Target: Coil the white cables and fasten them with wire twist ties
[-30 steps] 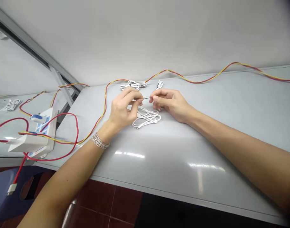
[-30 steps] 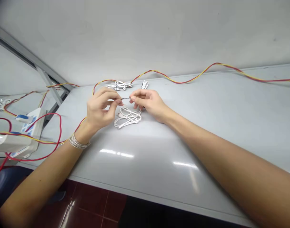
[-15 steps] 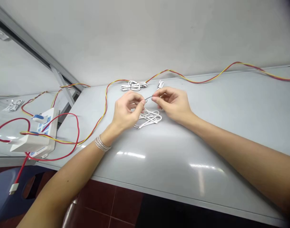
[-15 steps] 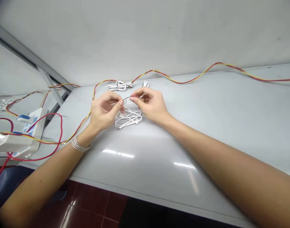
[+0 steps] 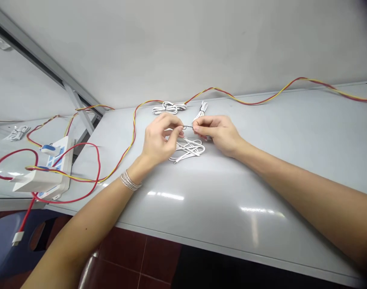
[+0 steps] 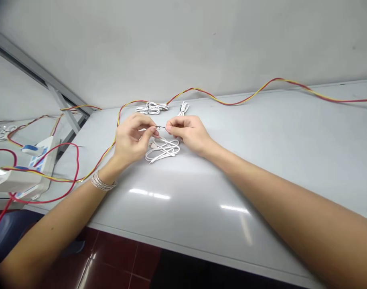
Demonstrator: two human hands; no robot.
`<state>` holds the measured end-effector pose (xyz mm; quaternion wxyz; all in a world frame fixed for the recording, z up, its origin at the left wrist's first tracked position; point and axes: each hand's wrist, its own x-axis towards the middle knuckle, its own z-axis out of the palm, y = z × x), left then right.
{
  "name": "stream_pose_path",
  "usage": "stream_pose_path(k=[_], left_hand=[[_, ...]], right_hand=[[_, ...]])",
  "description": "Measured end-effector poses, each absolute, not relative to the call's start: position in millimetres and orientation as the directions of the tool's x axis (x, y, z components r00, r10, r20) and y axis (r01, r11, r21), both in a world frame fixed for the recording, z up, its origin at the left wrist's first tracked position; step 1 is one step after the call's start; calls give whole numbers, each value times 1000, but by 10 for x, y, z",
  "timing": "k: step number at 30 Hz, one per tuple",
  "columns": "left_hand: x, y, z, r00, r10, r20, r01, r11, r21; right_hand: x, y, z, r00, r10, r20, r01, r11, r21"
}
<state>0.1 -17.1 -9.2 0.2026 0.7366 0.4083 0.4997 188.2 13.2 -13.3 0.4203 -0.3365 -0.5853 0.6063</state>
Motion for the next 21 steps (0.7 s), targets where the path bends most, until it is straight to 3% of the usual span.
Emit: stream_pose_path(k=[3,11,14,21], left_hand=[[1,-168,-100,167,763,625,454,-622,638],[4,-175,-70,250,636,730,497,-732,467],[10,-180,-68,235,658,715,475,-720,507],[13,-136,-97,120,780,614,243,-623,744]], right_hand=[[1910,159,-110,-483,876,-12,-104,-71,-992],[1975,203,-93,-603,797,-33,-118,-130,-985],[1976,212,-101,-611,791,-35,-135,-147,-980],[1939,207,-132,-494,870,-3,-216,-126,-968]])
